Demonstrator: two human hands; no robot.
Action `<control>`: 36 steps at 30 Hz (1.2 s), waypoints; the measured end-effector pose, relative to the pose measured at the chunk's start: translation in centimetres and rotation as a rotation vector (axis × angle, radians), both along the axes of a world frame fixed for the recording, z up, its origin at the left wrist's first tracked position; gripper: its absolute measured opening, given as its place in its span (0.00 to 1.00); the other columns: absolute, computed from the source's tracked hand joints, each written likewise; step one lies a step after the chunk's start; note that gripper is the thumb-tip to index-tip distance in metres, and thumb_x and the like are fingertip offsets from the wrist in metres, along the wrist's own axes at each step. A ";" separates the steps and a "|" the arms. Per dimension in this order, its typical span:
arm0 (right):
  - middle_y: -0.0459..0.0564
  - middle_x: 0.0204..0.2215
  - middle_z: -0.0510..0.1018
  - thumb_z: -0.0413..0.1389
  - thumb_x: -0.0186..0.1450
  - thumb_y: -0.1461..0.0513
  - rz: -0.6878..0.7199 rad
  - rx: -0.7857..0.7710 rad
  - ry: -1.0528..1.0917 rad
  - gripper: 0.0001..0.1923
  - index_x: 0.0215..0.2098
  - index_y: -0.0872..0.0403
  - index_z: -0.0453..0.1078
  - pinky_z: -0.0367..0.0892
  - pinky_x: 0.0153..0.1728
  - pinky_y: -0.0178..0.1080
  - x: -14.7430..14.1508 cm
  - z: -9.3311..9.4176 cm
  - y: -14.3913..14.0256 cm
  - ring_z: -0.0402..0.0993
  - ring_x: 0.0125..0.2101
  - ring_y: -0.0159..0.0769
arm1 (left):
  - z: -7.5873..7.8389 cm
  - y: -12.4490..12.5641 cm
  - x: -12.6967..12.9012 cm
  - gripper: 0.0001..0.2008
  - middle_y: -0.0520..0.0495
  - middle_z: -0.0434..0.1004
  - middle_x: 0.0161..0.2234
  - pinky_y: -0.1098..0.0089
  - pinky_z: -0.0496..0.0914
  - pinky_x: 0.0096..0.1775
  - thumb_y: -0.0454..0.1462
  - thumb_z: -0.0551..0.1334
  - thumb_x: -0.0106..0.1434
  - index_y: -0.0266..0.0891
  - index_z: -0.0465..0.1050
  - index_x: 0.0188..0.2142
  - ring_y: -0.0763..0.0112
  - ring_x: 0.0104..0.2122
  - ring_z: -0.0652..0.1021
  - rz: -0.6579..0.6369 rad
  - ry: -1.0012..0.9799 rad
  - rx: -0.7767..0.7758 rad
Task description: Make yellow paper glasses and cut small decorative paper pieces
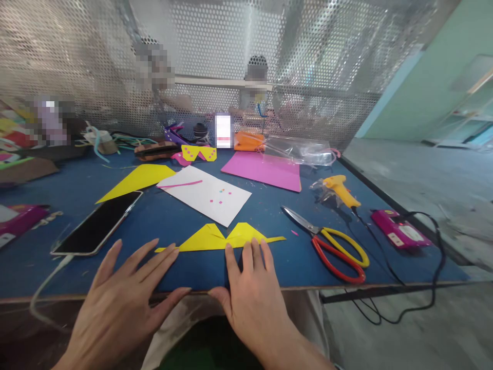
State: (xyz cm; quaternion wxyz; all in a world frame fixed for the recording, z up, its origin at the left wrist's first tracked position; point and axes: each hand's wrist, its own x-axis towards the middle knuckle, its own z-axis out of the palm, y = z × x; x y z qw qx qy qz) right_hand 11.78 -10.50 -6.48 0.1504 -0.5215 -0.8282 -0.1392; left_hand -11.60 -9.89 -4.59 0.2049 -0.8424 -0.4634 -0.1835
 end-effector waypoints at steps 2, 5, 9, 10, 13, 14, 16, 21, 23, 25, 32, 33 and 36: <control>0.71 0.53 0.74 0.48 0.70 0.47 0.041 0.037 0.020 0.34 0.58 0.68 0.69 0.61 0.57 0.61 -0.5 -0.5 0.0 0.68 0.54 0.63 | -0.1 -0.4 -0.8 0.30 0.35 0.80 0.49 0.41 0.50 0.62 0.52 0.60 0.63 0.29 0.73 0.53 0.43 0.52 0.75 0.024 0.018 0.002; 0.75 0.56 0.71 0.45 0.72 0.50 0.104 0.095 0.048 0.34 0.57 0.76 0.67 0.62 0.58 0.56 -1.2 -1.1 0.1 0.67 0.56 0.60 | -0.7 -0.9 -0.7 0.33 0.31 0.77 0.51 0.44 0.50 0.63 0.53 0.59 0.64 0.25 0.71 0.54 0.45 0.54 0.74 0.041 0.029 -0.028; 0.75 0.56 0.71 0.47 0.71 0.48 0.105 0.068 0.055 0.34 0.60 0.69 0.66 0.63 0.57 0.57 -1.3 -1.2 0.1 0.68 0.57 0.60 | -1.6 -1.2 0.4 0.39 0.28 0.74 0.51 0.46 0.54 0.63 0.56 0.57 0.64 0.23 0.64 0.60 0.47 0.54 0.73 0.069 0.037 -0.037; 0.74 0.56 0.71 0.48 0.70 0.47 0.105 0.051 0.051 0.34 0.62 0.66 0.65 0.63 0.56 0.58 -1.3 -1.1 0.0 0.67 0.57 0.61 | -1.7 -1.2 0.6 0.40 0.29 0.74 0.51 0.45 0.55 0.62 0.57 0.57 0.63 0.26 0.63 0.62 0.46 0.54 0.73 0.073 0.049 -0.035; 0.73 0.58 0.70 0.48 0.69 0.45 0.090 0.008 0.054 0.35 0.64 0.61 0.63 0.63 0.56 0.59 -1.3 -0.9 -0.1 0.66 0.59 0.61 | -1.7 -0.9 1.1 0.39 0.28 0.73 0.48 0.41 0.60 0.58 0.59 0.57 0.62 0.32 0.65 0.62 0.42 0.52 0.74 0.089 0.089 -0.033; 0.73 0.58 0.70 0.48 0.69 0.45 0.083 0.002 0.059 0.35 0.64 0.61 0.64 0.62 0.57 0.59 -1.4 -0.8 -0.1 0.66 0.59 0.61 | -1.6 -0.7 1.2 0.39 0.28 0.73 0.47 0.40 0.61 0.57 0.59 0.58 0.61 0.32 0.67 0.61 0.41 0.51 0.74 0.089 0.097 -0.030; 0.74 0.57 0.70 0.46 0.70 0.45 0.077 -0.004 0.061 0.36 0.63 0.63 0.65 0.60 0.58 0.59 -1.6 -0.8 -0.1 0.65 0.59 0.62 | -1.5 -0.3 1.3 0.37 0.28 0.73 0.44 0.40 0.63 0.56 0.58 0.58 0.61 0.31 0.71 0.58 0.42 0.48 0.75 0.081 0.106 -0.025; 0.75 0.57 0.70 0.49 0.68 0.45 0.083 0.015 0.043 0.36 0.62 0.66 0.65 0.58 0.59 0.60 -1.7 -1.2 0.1 0.65 0.59 0.64 | -1.3 0.3 1.0 0.36 0.31 0.72 0.41 0.41 0.65 0.54 0.58 0.58 0.62 0.32 0.73 0.56 0.46 0.45 0.75 0.029 0.111 -0.005; 0.74 0.57 0.70 0.50 0.68 0.44 0.085 0.031 0.049 0.37 0.63 0.64 0.64 0.59 0.58 0.59 -1.6 -1.5 0.2 0.64 0.59 0.63 | -1.2 0.4 0.7 0.35 0.32 0.72 0.42 0.41 0.64 0.55 0.58 0.58 0.62 0.33 0.73 0.56 0.47 0.45 0.75 0.022 0.103 0.003; 0.74 0.58 0.69 0.51 0.67 0.43 0.082 0.041 0.057 0.39 0.64 0.64 0.62 0.58 0.59 0.58 -1.5 -1.8 0.2 0.63 0.60 0.63 | -0.9 0.3 0.4 0.33 0.34 0.73 0.42 0.41 0.62 0.57 0.57 0.58 0.62 0.35 0.73 0.56 0.49 0.44 0.75 0.017 0.092 -0.017; 0.73 0.59 0.69 0.51 0.65 0.39 0.070 -0.001 0.084 0.43 0.65 0.62 0.61 0.57 0.60 0.59 -1.7 -1.8 0.2 0.62 0.61 0.61 | 1.6 2.8 0.4 0.27 0.36 0.78 0.48 0.46 0.59 0.60 0.49 0.50 0.71 0.33 0.71 0.57 0.54 0.49 0.76 -0.016 -0.049 -0.108; 0.73 0.59 0.69 0.51 0.65 0.39 0.073 0.001 0.087 0.43 0.64 0.63 0.62 0.57 0.60 0.59 -1.7 -1.8 0.2 0.62 0.61 0.62 | 2.0 3.7 0.9 0.27 0.37 0.76 0.53 0.48 0.59 0.61 0.49 0.49 0.71 0.34 0.70 0.58 0.53 0.55 0.74 -0.043 -0.035 -0.140; 0.74 0.58 0.69 0.53 0.65 0.41 0.077 0.004 0.094 0.41 0.63 0.63 0.63 0.59 0.59 0.59 -1.7 -1.8 0.3 0.63 0.60 0.63 | 2.6 6.4 2.2 0.30 0.39 0.66 0.63 0.49 0.58 0.62 0.53 0.47 0.71 0.38 0.67 0.61 0.52 0.63 0.65 -0.104 0.090 -0.298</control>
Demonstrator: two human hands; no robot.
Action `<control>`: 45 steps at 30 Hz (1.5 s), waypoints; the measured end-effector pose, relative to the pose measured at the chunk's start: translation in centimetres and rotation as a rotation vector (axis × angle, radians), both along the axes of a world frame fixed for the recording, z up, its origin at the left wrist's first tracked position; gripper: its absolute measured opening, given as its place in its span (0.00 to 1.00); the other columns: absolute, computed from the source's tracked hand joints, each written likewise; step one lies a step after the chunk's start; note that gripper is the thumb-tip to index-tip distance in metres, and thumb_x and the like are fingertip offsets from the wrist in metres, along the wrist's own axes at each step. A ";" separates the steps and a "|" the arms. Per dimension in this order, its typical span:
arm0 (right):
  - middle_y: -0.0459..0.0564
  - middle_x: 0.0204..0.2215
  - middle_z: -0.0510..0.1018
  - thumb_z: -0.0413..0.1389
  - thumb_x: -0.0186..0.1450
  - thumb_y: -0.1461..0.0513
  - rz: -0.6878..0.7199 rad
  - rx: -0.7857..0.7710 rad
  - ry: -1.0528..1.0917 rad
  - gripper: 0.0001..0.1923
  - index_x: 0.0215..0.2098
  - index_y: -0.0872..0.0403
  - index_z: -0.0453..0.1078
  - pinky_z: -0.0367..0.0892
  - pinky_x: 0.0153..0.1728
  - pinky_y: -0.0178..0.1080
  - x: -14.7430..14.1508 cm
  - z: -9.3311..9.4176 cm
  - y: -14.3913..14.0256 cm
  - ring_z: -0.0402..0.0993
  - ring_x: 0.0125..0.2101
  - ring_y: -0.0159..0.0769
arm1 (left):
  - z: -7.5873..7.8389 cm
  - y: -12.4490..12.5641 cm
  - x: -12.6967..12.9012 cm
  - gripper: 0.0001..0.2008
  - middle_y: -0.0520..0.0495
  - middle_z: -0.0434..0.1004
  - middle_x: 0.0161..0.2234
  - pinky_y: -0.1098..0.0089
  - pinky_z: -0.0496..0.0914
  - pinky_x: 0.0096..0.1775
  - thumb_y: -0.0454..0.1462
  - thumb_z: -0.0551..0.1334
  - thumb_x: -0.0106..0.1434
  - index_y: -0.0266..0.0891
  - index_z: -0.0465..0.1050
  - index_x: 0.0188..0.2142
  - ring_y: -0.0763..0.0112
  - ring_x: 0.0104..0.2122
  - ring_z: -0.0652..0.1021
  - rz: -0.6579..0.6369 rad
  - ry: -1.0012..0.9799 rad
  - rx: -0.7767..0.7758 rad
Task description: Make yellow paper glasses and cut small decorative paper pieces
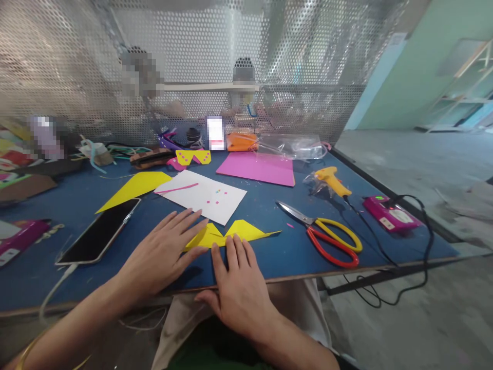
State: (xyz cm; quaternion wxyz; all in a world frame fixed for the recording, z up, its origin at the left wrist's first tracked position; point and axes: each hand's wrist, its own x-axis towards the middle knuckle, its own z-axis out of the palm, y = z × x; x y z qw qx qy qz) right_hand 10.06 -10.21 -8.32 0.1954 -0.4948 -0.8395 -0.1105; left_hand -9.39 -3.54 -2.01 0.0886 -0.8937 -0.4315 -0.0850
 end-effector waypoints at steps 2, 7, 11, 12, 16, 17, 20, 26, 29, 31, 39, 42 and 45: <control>0.75 0.58 0.69 0.54 0.65 0.42 0.004 -0.002 0.009 0.40 0.63 0.63 0.63 0.61 0.58 0.58 0.1 -0.1 0.1 0.64 0.60 0.63 | 0.1 1.6 0.5 0.34 0.37 0.63 0.65 0.48 0.56 0.63 0.57 0.46 0.69 0.36 0.66 0.62 0.50 0.65 0.63 0.003 0.070 -0.060; 0.75 0.58 0.69 0.53 0.66 0.43 0.029 0.004 0.033 0.40 0.64 0.63 0.62 0.64 0.56 0.57 0.2 -0.3 0.2 0.65 0.59 0.64 | 0.2 3.7 0.5 0.40 0.35 0.63 0.65 0.49 0.56 0.63 0.60 0.42 0.68 0.34 0.63 0.63 0.52 0.64 0.64 0.019 0.156 -0.186; 0.75 0.58 0.69 0.52 0.66 0.43 0.043 0.009 0.049 0.39 0.63 0.64 0.63 0.65 0.55 0.58 0.3 -0.3 0.2 0.65 0.59 0.65 | 0.3 4.7 0.7 0.40 0.34 0.63 0.64 0.48 0.57 0.62 0.60 0.43 0.67 0.33 0.63 0.63 0.51 0.63 0.67 0.015 0.165 -0.185; 0.75 0.58 0.70 0.51 0.67 0.43 0.044 0.003 0.054 0.39 0.63 0.64 0.63 0.65 0.55 0.58 0.3 -0.2 0.3 0.65 0.59 0.65 | 0.4 4.8 0.8 0.39 0.34 0.64 0.64 0.47 0.58 0.62 0.60 0.45 0.67 0.34 0.63 0.63 0.51 0.62 0.67 0.014 0.165 -0.170; 0.76 0.58 0.69 0.46 0.69 0.42 0.047 -0.027 0.059 0.39 0.63 0.65 0.64 0.65 0.55 0.59 0.2 0.1 0.4 0.65 0.59 0.66 | 0.3 3.3 1.0 0.31 0.35 0.67 0.63 0.47 0.61 0.61 0.52 0.48 0.71 0.33 0.64 0.63 0.50 0.61 0.69 0.011 0.113 -0.059; 0.75 0.58 0.69 0.46 0.69 0.42 0.046 -0.032 0.059 0.39 0.63 0.65 0.64 0.65 0.55 0.59 0.2 0.2 0.4 0.65 0.59 0.66 | 0.1 2.3 1.0 0.28 0.35 0.67 0.63 0.49 0.62 0.61 0.48 0.48 0.72 0.33 0.64 0.63 0.52 0.61 0.68 0.006 0.076 -0.019; 0.74 0.59 0.69 0.47 0.69 0.43 0.049 -0.040 0.066 0.40 0.63 0.68 0.63 0.64 0.56 0.58 0.3 0.1 0.4 0.65 0.59 0.65 | -0.9 -1.5 1.5 0.22 0.40 0.72 0.60 0.59 0.66 0.60 0.37 0.48 0.71 0.33 0.66 0.60 0.62 0.59 0.72 -0.144 -0.062 0.042; 0.73 0.61 0.66 0.48 0.68 0.51 0.100 -0.039 0.073 0.36 0.62 0.74 0.61 0.55 0.62 0.55 1.4 0.3 0.2 0.60 0.62 0.59 | -3.8 -5.3 2.9 0.30 0.39 0.71 0.60 0.61 0.68 0.57 0.49 0.51 0.70 0.29 0.61 0.63 0.59 0.59 0.71 -0.133 -0.156 0.106; 0.66 0.61 0.68 0.46 0.71 0.51 0.089 -0.039 0.055 0.33 0.62 0.70 0.62 0.53 0.61 0.53 2.1 0.8 0.2 0.62 0.62 0.53 | -4.2 -4.9 3.1 0.34 0.39 0.71 0.60 0.60 0.69 0.56 0.54 0.51 0.69 0.29 0.61 0.63 0.56 0.59 0.71 -0.123 -0.122 0.102; 0.62 0.60 0.70 0.45 0.72 0.52 0.067 -0.019 0.064 0.30 0.61 0.67 0.64 0.52 0.61 0.52 2.7 1.1 0.2 0.64 0.61 0.50 | -4.2 -4.6 3.1 0.37 0.39 0.72 0.59 0.58 0.68 0.56 0.56 0.52 0.67 0.29 0.62 0.63 0.54 0.58 0.71 -0.137 -0.104 0.100; 0.57 0.58 0.73 0.48 0.71 0.58 -0.074 0.026 0.051 0.25 0.60 0.64 0.66 0.49 0.62 0.53 7.2 1.6 -0.2 0.66 0.60 0.50 | -4.4 -4.5 3.5 0.38 0.43 0.75 0.56 0.58 0.60 0.57 0.60 0.49 0.66 0.32 0.66 0.61 0.54 0.56 0.70 -0.093 -0.152 0.070; 0.57 0.58 0.74 0.50 0.70 0.59 -0.063 0.018 -0.002 0.25 0.61 0.63 0.65 0.47 0.64 0.54 8.2 1.8 0.0 0.69 0.58 0.49 | -4.4 -4.3 3.5 0.39 0.42 0.75 0.57 0.58 0.58 0.57 0.60 0.51 0.66 0.30 0.66 0.61 0.54 0.56 0.70 -0.130 -0.152 0.068; 0.56 0.55 0.76 0.52 0.69 0.60 -0.085 0.031 0.047 0.22 0.59 0.62 0.68 0.48 0.64 0.52 8.1 1.8 0.3 0.72 0.55 0.48 | -4.2 -4.0 3.4 0.35 0.45 0.76 0.56 0.59 0.59 0.56 0.57 0.53 0.66 0.34 0.67 0.60 0.56 0.54 0.72 -0.129 -0.172 0.077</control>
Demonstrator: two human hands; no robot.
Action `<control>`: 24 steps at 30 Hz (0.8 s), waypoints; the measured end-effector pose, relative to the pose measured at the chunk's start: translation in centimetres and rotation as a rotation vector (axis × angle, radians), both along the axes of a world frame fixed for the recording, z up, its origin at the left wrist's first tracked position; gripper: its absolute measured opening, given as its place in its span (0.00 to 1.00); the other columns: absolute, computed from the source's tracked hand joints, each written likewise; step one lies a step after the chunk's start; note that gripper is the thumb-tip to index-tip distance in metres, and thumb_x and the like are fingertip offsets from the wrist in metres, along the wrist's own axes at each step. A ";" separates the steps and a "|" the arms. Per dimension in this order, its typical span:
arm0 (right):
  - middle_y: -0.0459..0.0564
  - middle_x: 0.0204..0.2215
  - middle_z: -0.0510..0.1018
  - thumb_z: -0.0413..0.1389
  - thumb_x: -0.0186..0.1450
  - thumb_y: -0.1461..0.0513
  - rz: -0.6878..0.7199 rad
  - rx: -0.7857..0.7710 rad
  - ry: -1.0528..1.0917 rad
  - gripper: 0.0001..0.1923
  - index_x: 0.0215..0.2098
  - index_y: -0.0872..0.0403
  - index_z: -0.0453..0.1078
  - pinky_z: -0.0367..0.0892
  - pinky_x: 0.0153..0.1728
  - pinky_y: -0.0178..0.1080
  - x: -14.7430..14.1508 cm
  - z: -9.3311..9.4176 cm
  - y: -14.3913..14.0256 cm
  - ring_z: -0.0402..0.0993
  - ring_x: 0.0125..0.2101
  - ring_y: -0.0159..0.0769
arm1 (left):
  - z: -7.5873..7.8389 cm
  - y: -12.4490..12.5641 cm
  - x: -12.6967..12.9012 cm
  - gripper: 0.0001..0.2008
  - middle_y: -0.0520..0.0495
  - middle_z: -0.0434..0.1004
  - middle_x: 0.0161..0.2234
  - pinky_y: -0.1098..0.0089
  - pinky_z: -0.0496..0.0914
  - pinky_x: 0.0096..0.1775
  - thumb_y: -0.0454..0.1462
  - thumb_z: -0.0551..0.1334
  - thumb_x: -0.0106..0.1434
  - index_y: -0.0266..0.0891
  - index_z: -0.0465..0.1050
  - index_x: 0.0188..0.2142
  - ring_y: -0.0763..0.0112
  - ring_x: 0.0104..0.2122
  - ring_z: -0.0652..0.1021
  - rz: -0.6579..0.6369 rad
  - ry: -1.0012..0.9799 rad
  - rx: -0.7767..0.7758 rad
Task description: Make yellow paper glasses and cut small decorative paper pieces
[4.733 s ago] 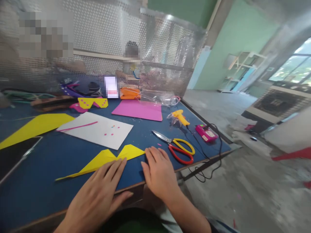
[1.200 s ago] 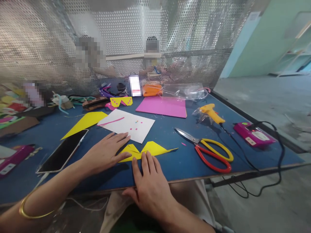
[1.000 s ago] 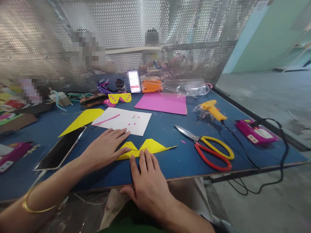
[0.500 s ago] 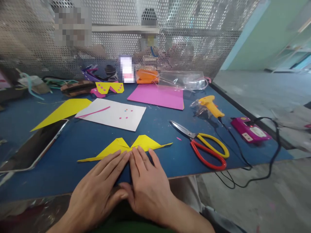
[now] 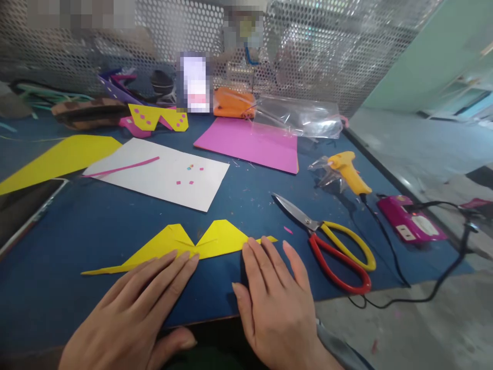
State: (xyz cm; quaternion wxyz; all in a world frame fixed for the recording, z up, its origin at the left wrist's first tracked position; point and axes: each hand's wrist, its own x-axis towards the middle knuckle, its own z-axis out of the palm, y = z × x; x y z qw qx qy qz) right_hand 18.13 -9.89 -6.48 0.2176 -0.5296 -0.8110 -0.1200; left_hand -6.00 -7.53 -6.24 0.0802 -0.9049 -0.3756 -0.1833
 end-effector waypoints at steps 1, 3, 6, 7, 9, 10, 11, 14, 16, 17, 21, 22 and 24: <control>0.57 0.54 0.77 0.52 0.70 0.60 -0.019 0.006 0.023 0.21 0.57 0.63 0.69 0.49 0.64 0.52 -0.2 0.0 0.1 0.73 0.55 0.48 | 0.1 0.1 0.0 0.34 0.46 0.77 0.56 0.59 0.59 0.55 0.57 0.54 0.66 0.35 0.68 0.60 0.56 0.53 0.72 -0.001 0.001 0.003; 0.58 0.53 0.78 0.50 0.70 0.60 -0.051 0.004 0.047 0.21 0.56 0.64 0.71 0.51 0.63 0.53 -0.7 0.1 0.1 0.74 0.54 0.49 | 0.3 0.3 0.1 0.33 0.45 0.77 0.54 0.59 0.60 0.53 0.57 0.55 0.65 0.37 0.68 0.60 0.55 0.52 0.73 -0.013 0.021 0.008; 0.60 0.54 0.77 0.48 0.71 0.57 -0.061 -0.030 0.012 0.23 0.57 0.63 0.70 0.49 0.62 0.55 -1.3 0.3 0.1 0.73 0.54 0.52 | 0.4 0.3 0.4 0.36 0.41 0.78 0.52 0.57 0.60 0.52 0.58 0.57 0.64 0.34 0.69 0.59 0.53 0.51 0.74 -0.014 0.048 0.015; 0.61 0.54 0.77 0.47 0.71 0.56 -0.065 -0.040 -0.006 0.24 0.58 0.62 0.70 0.48 0.62 0.56 -1.4 0.3 0.1 0.72 0.54 0.53 | 0.4 0.3 0.5 0.36 0.40 0.79 0.51 0.57 0.60 0.51 0.58 0.57 0.63 0.33 0.69 0.59 0.53 0.50 0.74 -0.009 0.046 0.017; 0.61 0.55 0.76 0.47 0.72 0.53 -0.043 -0.058 -0.039 0.25 0.59 0.59 0.70 0.46 0.61 0.57 -1.8 0.5 0.0 0.71 0.55 0.55 | 0.4 0.2 0.8 0.34 0.41 0.79 0.50 0.58 0.61 0.51 0.58 0.56 0.64 0.35 0.69 0.58 0.54 0.49 0.74 0.007 0.022 0.017; 0.60 0.56 0.75 0.47 0.72 0.52 -0.010 -0.065 -0.052 0.25 0.59 0.58 0.70 0.46 0.62 0.57 -1.9 0.6 0.1 0.70 0.56 0.54 | 0.4 0.2 0.9 0.33 0.43 0.79 0.49 0.58 0.61 0.51 0.57 0.56 0.65 0.36 0.69 0.59 0.55 0.49 0.74 0.019 0.009 0.012; 0.59 0.57 0.75 0.47 0.72 0.52 0.035 -0.070 -0.061 0.26 0.59 0.59 0.70 0.46 0.62 0.55 -2.1 0.6 0.1 0.69 0.57 0.53 | 0.4 0.1 1.0 0.31 0.44 0.79 0.49 0.58 0.62 0.50 0.56 0.55 0.66 0.38 0.69 0.59 0.56 0.48 0.75 0.031 0.000 0.007; 0.58 0.58 0.74 0.46 0.72 0.52 0.144 -0.084 -0.074 0.27 0.58 0.63 0.70 0.48 0.62 0.51 -2.8 0.7 0.2 0.68 0.57 0.51 | 0.5 0.1 1.1 0.27 0.42 0.79 0.49 0.57 0.62 0.49 0.51 0.54 0.68 0.40 0.67 0.60 0.55 0.48 0.75 0.040 0.018 0.003; 0.58 0.57 0.74 0.47 0.71 0.54 0.143 -0.081 -0.040 0.27 0.58 0.65 0.70 0.49 0.63 0.50 -3.2 0.6 0.2 0.68 0.58 0.51 | 0.5 0.2 1.1 0.27 0.39 0.78 0.49 0.55 0.63 0.48 0.47 0.54 0.67 0.37 0.66 0.61 0.53 0.47 0.74 0.011 0.041 0.025; 0.59 0.57 0.75 0.47 0.71 0.54 0.133 -0.079 -0.013 0.26 0.58 0.65 0.70 0.49 0.63 0.51 -3.4 0.5 0.3 0.68 0.58 0.51 | 0.5 0.3 1.1 0.27 0.38 0.78 0.48 0.55 0.63 0.47 0.46 0.54 0.66 0.36 0.66 0.61 0.52 0.47 0.74 -0.002 0.045 0.037; 0.60 0.56 0.75 0.49 0.70 0.56 0.121 -0.073 0.066 0.25 0.57 0.65 0.69 0.48 0.65 0.52 -3.6 0.4 0.5 0.68 0.57 0.50 | 0.3 0.6 1.1 0.28 0.38 0.78 0.47 0.54 0.64 0.45 0.44 0.54 0.64 0.37 0.64 0.61 0.51 0.45 0.75 -0.010 0.050 0.045; 0.59 0.56 0.75 0.49 0.70 0.56 0.125 -0.077 0.078 0.25 0.57 0.64 0.69 0.47 0.65 0.52 -3.5 0.4 0.5 0.68 0.57 0.49 | 0.2 0.7 1.0 0.28 0.38 0.77 0.47 0.54 0.64 0.45 0.45 0.55 0.64 0.37 0.64 0.61 0.51 0.45 0.75 -0.010 0.053 0.045; 0.58 0.55 0.76 0.49 0.70 0.57 0.110 -0.083 0.109 0.23 0.57 0.63 0.69 0.46 0.66 0.51 -3.0 0.5 0.6 0.69 0.57 0.45 | 0.2 0.7 1.0 0.29 0.38 0.77 0.47 0.54 0.64 0.46 0.48 0.55 0.64 0.37 0.64 0.61 0.50 0.45 0.75 -0.014 0.057 0.053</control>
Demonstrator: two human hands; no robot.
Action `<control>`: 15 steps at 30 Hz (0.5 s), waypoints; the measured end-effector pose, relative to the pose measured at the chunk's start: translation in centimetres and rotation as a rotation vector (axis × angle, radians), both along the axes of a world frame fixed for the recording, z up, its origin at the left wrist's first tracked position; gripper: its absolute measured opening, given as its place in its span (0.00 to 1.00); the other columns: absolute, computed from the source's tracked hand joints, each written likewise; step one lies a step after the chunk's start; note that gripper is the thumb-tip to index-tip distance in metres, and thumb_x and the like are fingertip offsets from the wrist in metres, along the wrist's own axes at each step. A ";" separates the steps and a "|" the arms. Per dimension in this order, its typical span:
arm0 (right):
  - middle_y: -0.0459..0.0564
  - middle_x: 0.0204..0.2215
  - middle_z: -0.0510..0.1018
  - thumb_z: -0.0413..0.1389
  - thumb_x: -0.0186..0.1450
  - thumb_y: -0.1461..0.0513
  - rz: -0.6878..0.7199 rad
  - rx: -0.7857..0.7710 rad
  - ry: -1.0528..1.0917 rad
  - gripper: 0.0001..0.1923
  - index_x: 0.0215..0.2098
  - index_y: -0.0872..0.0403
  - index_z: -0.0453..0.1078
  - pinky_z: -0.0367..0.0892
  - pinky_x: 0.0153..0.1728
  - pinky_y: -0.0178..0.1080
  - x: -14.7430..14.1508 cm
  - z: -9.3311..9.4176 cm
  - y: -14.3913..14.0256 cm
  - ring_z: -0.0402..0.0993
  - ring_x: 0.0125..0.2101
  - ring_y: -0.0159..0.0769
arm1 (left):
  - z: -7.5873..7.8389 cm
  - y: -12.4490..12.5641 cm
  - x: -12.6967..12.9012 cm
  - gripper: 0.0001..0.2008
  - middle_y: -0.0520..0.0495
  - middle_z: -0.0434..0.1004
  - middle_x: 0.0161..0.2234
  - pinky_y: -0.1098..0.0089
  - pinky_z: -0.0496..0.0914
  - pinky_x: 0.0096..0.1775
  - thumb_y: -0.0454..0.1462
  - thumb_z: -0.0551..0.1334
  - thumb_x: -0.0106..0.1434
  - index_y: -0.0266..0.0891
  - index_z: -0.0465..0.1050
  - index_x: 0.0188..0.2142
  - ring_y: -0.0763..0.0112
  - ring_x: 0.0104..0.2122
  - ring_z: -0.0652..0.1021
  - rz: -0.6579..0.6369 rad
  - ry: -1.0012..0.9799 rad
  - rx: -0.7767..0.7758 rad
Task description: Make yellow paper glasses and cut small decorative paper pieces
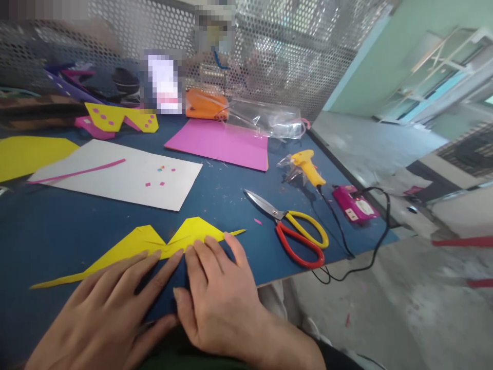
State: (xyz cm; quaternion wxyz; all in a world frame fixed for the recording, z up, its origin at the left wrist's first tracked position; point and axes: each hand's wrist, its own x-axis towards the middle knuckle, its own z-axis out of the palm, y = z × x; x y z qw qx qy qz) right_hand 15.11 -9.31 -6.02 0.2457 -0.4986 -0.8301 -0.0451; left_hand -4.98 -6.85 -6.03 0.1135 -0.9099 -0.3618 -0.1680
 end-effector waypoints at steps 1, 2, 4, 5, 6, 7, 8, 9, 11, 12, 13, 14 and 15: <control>0.57 0.55 0.77 0.49 0.70 0.57 -0.021 -0.003 0.008 0.23 0.57 0.63 0.69 0.46 0.66 0.51 0.3 0.0 0.0 0.69 0.57 0.44 | 0.0 0.0 0.0 0.29 0.37 0.77 0.47 0.54 0.64 0.46 0.49 0.56 0.64 0.37 0.65 0.61 0.50 0.45 0.74 0.000 -0.001 0.006; 0.58 0.54 0.77 0.49 0.70 0.58 -0.051 -0.001 0.008 0.23 0.57 0.63 0.69 0.47 0.65 0.51 0.7 0.1 0.0 0.69 0.57 0.44 | 0.0 -0.1 0.0 0.30 0.37 0.77 0.47 0.54 0.64 0.46 0.50 0.56 0.64 0.37 0.65 0.60 0.50 0.45 0.74 0.002 -0.001 0.011; 0.61 0.53 0.77 0.49 0.70 0.59 -0.140 0.020 -0.015 0.22 0.56 0.66 0.70 0.50 0.64 0.52 1.5 0.1 0.1 0.70 0.56 0.46 | 0.0 -0.1 -0.1 0.31 0.37 0.76 0.47 0.54 0.64 0.45 0.51 0.56 0.65 0.36 0.65 0.61 0.49 0.45 0.74 0.007 -0.001 0.017; 0.62 0.52 0.78 0.49 0.70 0.59 -0.179 0.031 -0.030 0.22 0.55 0.66 0.71 0.52 0.63 0.53 1.8 0.1 0.1 0.70 0.56 0.47 | 0.0 -0.1 -0.1 0.31 0.36 0.76 0.47 0.54 0.64 0.45 0.52 0.56 0.65 0.36 0.64 0.61 0.49 0.45 0.74 0.008 0.000 0.019; 0.62 0.51 0.78 0.48 0.70 0.59 -0.208 0.046 -0.040 0.21 0.54 0.66 0.71 0.53 0.63 0.54 2.0 0.1 0.1 0.71 0.55 0.48 | -0.1 -0.1 -0.1 0.31 0.36 0.76 0.47 0.53 0.64 0.44 0.52 0.56 0.65 0.37 0.64 0.61 0.49 0.45 0.74 0.009 0.002 0.021; 0.63 0.50 0.79 0.48 0.70 0.60 -0.225 0.062 -0.047 0.21 0.53 0.67 0.72 0.54 0.62 0.54 2.2 0.1 0.2 0.72 0.54 0.49 | -0.1 -0.1 -0.1 0.32 0.36 0.76 0.48 0.53 0.64 0.44 0.53 0.56 0.65 0.37 0.64 0.62 0.49 0.44 0.74 0.011 0.004 0.023; 0.63 0.49 0.79 0.48 0.70 0.60 -0.232 0.078 -0.050 0.21 0.53 0.67 0.72 0.55 0.62 0.54 2.2 0.0 0.2 0.72 0.54 0.49 | -0.2 -0.1 -0.1 0.33 0.36 0.76 0.48 0.53 0.64 0.44 0.54 0.56 0.64 0.37 0.64 0.62 0.48 0.44 0.74 0.015 0.006 0.023; 0.63 0.48 0.79 0.48 0.70 0.60 -0.231 0.089 -0.051 0.21 0.52 0.67 0.72 0.56 0.62 0.54 2.2 0.0 0.3 0.73 0.53 0.48 | -0.2 0.0 -0.1 0.33 0.36 0.76 0.48 0.53 0.65 0.44 0.54 0.56 0.64 0.38 0.63 0.62 0.48 0.44 0.75 0.022 0.006 0.024; 0.62 0.48 0.79 0.48 0.70 0.60 -0.227 0.103 -0.053 0.21 0.52 0.66 0.73 0.55 0.62 0.54 2.2 -0.1 0.3 0.73 0.52 0.48 | -0.3 0.1 -0.1 0.33 0.37 0.76 0.48 0.53 0.66 0.43 0.55 0.56 0.64 0.40 0.63 0.63 0.49 0.43 0.75 0.029 -0.001 0.027; 0.62 0.48 0.79 0.48 0.70 0.59 -0.226 0.101 -0.058 0.21 0.52 0.66 0.73 0.55 0.62 0.54 2.1 -0.1 0.2 0.73 0.52 0.48 | -0.3 0.1 -0.1 0.33 0.38 0.76 0.48 0.53 0.66 0.43 0.55 0.56 0.64 0.41 0.64 0.63 0.49 0.43 0.75 0.029 -0.007 0.031; 0.63 0.48 0.79 0.48 0.70 0.59 -0.226 0.093 -0.065 0.21 0.52 0.66 0.72 0.55 0.62 0.55 2.0 -0.2 0.1 0.73 0.53 0.48 | -0.3 0.1 -0.1 0.32 0.38 0.77 0.47 0.53 0.66 0.43 0.54 0.56 0.64 0.41 0.64 0.62 0.49 0.43 0.75 0.023 -0.014 0.037; 0.63 0.49 0.78 0.47 0.70 0.59 -0.230 0.088 -0.075 0.22 0.53 0.66 0.72 0.55 0.62 0.55 1.9 -0.2 0.0 0.72 0.53 0.49 | -0.3 0.1 -0.1 0.32 0.38 0.77 0.47 0.53 0.67 0.43 0.53 0.56 0.64 0.40 0.64 0.62 0.49 0.43 0.75 0.015 -0.020 0.046; 0.64 0.50 0.78 0.47 0.70 0.59 -0.239 0.084 -0.088 0.23 0.54 0.67 0.71 0.56 0.62 0.55 1.8 -0.3 -0.1 0.71 0.54 0.49 | -0.3 0.1 -0.1 0.31 0.37 0.77 0.47 0.53 0.67 0.43 0.53 0.56 0.64 0.40 0.64 0.62 0.49 0.44 0.75 0.008 -0.025 0.055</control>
